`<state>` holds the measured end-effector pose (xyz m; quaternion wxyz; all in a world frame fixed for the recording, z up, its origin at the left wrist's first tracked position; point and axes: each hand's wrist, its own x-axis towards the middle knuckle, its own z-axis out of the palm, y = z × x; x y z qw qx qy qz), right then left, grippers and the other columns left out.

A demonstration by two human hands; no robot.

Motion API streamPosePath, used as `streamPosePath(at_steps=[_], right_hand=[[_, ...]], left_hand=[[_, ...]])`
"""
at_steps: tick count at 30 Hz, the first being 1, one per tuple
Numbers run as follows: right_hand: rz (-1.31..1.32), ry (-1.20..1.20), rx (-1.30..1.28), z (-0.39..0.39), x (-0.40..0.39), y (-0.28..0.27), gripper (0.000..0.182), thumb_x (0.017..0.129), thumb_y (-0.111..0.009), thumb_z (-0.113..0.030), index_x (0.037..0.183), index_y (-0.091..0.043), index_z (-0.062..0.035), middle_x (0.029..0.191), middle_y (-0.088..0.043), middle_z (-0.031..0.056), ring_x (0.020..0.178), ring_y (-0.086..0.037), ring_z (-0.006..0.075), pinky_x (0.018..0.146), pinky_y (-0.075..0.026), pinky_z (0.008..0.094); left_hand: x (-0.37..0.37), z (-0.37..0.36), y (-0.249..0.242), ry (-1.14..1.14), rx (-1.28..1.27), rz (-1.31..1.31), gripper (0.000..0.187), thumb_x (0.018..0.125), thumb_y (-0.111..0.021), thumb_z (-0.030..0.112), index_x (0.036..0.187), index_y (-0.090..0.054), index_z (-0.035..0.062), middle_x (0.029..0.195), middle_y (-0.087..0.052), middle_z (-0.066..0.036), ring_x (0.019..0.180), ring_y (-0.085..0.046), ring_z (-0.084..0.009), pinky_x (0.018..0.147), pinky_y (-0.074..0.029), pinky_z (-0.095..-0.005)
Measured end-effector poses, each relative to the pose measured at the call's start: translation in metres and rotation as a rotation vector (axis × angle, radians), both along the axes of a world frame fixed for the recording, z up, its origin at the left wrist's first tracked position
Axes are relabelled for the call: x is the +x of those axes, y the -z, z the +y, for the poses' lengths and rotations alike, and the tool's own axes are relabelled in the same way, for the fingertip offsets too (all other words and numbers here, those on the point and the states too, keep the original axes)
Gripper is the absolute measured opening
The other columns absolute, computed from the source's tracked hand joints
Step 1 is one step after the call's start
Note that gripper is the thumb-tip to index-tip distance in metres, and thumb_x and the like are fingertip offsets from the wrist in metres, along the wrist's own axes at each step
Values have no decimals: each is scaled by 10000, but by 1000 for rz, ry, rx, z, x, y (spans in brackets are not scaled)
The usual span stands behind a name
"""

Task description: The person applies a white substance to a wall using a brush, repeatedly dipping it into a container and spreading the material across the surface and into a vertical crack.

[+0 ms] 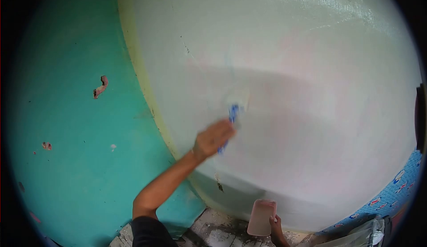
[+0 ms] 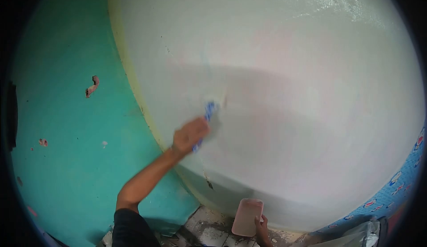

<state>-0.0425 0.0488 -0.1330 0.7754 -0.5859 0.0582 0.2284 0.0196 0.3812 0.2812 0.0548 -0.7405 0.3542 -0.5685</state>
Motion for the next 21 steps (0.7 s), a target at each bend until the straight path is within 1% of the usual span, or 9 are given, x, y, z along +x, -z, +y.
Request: streamPosePath(at_steps=[2, 5, 9, 11, 13, 15, 16, 19, 21], right_hand=[[-10, -4, -31, -2, 4, 11, 663, 939, -594, -415, 1398, -262, -71, 1131, -538, 183, 979, -597, 254, 748, -541, 398], [-18, -8, -69, 1, 7, 27, 660, 935, -599, -416, 1390, -269, -70, 1132, -553, 187, 957, -613, 255, 737, -544, 404], [11, 25, -121, 1, 9, 34, 769, 878, -654, -488, 1407, -286, -68, 1022, -582, 188, 842, -604, 233, 697, -520, 358], [0, 8, -150, 1, 10, 35, 720, 899, -638, -458, 1394, -290, -68, 1047, -585, 186, 879, -616, 245, 719, -532, 387], [-29, 19, -136, 2, 10, 51, 701, 909, -631, -445, 1393, -290, -69, 1059, -588, 186, 891, -621, 251, 737, -535, 397], [-85, 60, -81, 3, 23, 106, 711, 907, -634, -447, 1401, -287, -72, 1058, -590, 189, 879, -619, 250, 752, -530, 389], [-98, 50, -94, 3, 19, 110, 716, 906, -632, -452, 1405, -283, -75, 1074, -580, 191, 897, -610, 255, 759, -526, 399], [-90, 29, -108, 9, 14, 102, 732, 904, -627, -468, 1416, -271, -84, 1121, -551, 199, 949, -582, 270, 781, -515, 427], [-88, 21, -110, 11, 10, 95, 742, 903, -623, -479, 1423, -263, -90, 1152, -531, 204, 984, -564, 279, 795, -508, 446]], left_hand=[[-16, -3, 54, 9, 61, 109, 345, 724, -706, -20, 1061, -692, 54, 1065, -677, -117, 996, -673, -296, 777, -597, -326], [-39, -8, 93, 26, 58, 316, 319, 720, -683, -43, 1018, -695, 70, 1049, -675, -74, 999, -666, -256, 704, -601, -325], [-40, -6, 74, 57, -101, 804, 279, 746, -673, -64, 990, -686, 72, 1020, -681, -53, 969, -660, -234, 722, -582, -346], [-24, 6, 36, 127, -268, 946, 260, 782, -675, -58, 1010, -680, 67, 1009, -682, -59, 950, -657, -246, 792, -549, -342], [-18, 12, -36, 109, -341, 995, 161, 846, -678, -9, 998, -680, 45, 985, -691, -76, 897, -658, -216, 794, -513, -308], [-17, 18, -115, 86, -271, 887, 141, 837, -700, 4, 971, -699, 47, 938, -701, -61, 874, -638, -144, 759, -498, -282], [-25, 17, -158, -48, -262, 825, 116, 833, -713, 44, 947, -696, 28, 935, -715, -81, 894, -663, -173, 841, -509, -313], [-35, 19, -265, -30, -417, 740, 101, 869, -683, 102, 940, -699, 32, 913, -691, -41, 858, -633, -118, 693, -546, -285], [-44, 14, -320, -21, -445, 593, 145, 865, -698, 139, 970, -698, 39, 956, -690, -48, 877, -637, -122, 709, -554, -280]])
